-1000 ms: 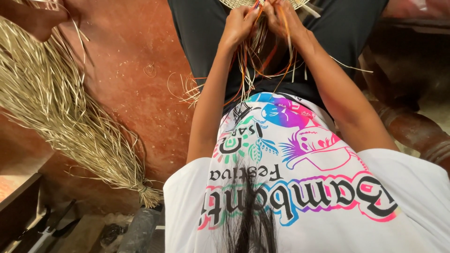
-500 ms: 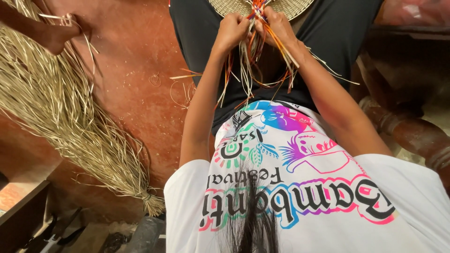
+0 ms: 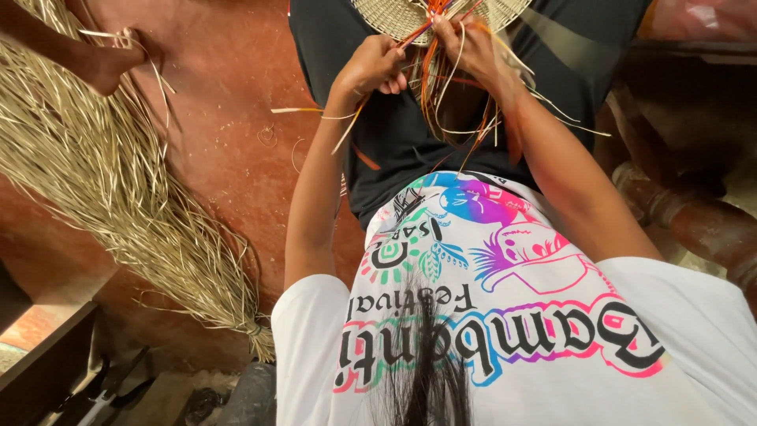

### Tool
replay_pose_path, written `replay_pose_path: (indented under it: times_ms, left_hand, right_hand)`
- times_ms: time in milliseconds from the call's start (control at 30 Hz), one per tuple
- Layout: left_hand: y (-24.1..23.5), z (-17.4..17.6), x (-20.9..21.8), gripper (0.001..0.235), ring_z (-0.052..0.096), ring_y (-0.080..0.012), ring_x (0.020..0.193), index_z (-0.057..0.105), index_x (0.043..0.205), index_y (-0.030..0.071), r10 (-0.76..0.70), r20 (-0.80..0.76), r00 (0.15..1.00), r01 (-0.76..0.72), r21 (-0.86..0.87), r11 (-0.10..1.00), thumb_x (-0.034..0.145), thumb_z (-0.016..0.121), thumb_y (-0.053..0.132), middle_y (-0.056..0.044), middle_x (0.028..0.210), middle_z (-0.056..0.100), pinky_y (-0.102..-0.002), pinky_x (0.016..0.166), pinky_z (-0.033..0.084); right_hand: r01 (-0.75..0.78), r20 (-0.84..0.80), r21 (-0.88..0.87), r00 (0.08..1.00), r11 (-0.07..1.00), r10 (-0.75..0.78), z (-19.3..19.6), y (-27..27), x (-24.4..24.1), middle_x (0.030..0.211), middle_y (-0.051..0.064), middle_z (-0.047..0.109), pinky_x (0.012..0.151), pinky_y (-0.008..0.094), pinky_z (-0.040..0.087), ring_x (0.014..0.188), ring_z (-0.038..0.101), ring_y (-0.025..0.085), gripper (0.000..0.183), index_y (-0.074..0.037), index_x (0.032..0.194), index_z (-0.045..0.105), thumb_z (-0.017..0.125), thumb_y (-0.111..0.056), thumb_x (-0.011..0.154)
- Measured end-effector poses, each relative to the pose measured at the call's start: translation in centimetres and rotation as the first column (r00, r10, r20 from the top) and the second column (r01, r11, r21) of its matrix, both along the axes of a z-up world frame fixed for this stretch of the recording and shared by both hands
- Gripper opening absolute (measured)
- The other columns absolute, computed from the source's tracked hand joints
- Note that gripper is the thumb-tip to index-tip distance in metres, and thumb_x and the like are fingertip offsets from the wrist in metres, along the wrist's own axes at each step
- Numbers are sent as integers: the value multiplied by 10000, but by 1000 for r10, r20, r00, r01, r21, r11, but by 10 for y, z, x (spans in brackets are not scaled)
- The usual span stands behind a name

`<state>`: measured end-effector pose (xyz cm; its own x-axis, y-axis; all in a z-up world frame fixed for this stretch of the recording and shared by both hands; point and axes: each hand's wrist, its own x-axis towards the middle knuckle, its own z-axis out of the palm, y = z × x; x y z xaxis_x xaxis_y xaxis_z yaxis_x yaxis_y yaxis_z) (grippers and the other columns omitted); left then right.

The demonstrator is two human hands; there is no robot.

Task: The person sits cross-legged on the floor and weaves a basket using dried natural fibers. They interlace orange and natural-colored strands into the rim of a partially completed basket held in their lap.

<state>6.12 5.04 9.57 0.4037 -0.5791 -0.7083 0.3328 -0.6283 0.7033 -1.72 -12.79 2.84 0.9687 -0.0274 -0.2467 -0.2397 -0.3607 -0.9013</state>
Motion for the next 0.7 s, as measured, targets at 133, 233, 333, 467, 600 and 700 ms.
replay_pose_path:
  times_ms: [133, 233, 333, 467, 600, 700]
  left_hand:
    - [-15, 2, -4, 295, 631, -108, 557, 533, 715, 78, 120, -14, 993, -121, -33, 992, 768, 428, 349, -75, 656, 651, -220, 539, 531]
    - [-32, -24, -6, 420, 614, -150, 534, 606, 766, -9, 435, -213, 875, -457, -71, 886, 742, 470, 388, -123, 648, 641, -249, 511, 525]
    - [-41, -51, -9, 229, 555, -141, 426, 635, 812, -59, 602, -319, 732, -633, 9, 774, 799, 537, 147, -124, 577, 605, -225, 373, 471]
    - [-40, -54, -9, 167, 574, -112, 430, 675, 838, -35, 532, -166, 831, -541, -10, 841, 819, 536, 57, -110, 576, 628, -225, 395, 511]
    - [-26, -85, 6, 185, 642, -91, 598, 703, 646, 100, 127, 511, 850, -130, -29, 991, 736, 590, 215, 1, 650, 701, -292, 543, 475]
    - [-20, -72, 16, 219, 576, -327, 643, 541, 575, 111, -143, 619, 772, -3, 229, 973, 732, 586, 256, -100, 640, 615, -428, 513, 381]
  right_hand:
    - [-23, -74, -36, 997, 999, 20, 18, -3, 1, 523, -11, 245, 479, 319, 190, 474, 234, 120, 450, -127, 601, 290, 377, -283, 1015]
    - [28, -136, 10, 990, 1000, -26, 22, -1, 1, 516, -33, 263, 461, 282, 198, 464, 242, 101, 459, -154, 585, 306, 391, -303, 1011]
    - [55, -151, -49, 987, 997, -62, 11, -2, 0, 532, -29, 306, 470, 292, 233, 482, 292, 114, 433, -156, 600, 351, 405, -331, 993]
    - [103, -11, -125, 994, 987, -105, -18, -4, -1, 541, -15, 345, 494, 312, 279, 504, 343, 114, 442, -118, 584, 399, 498, -314, 968]
    - [207, -33, 202, 978, 957, -205, 2, 4, 2, 676, -15, 598, 537, 200, 398, 621, 553, 58, 240, -96, 736, 649, 602, -271, 893]
    - [163, 181, 46, 969, 986, -168, -10, 6, 1, 580, 13, 558, 459, 252, 369, 530, 517, 82, 336, -64, 617, 601, 646, -185, 927]
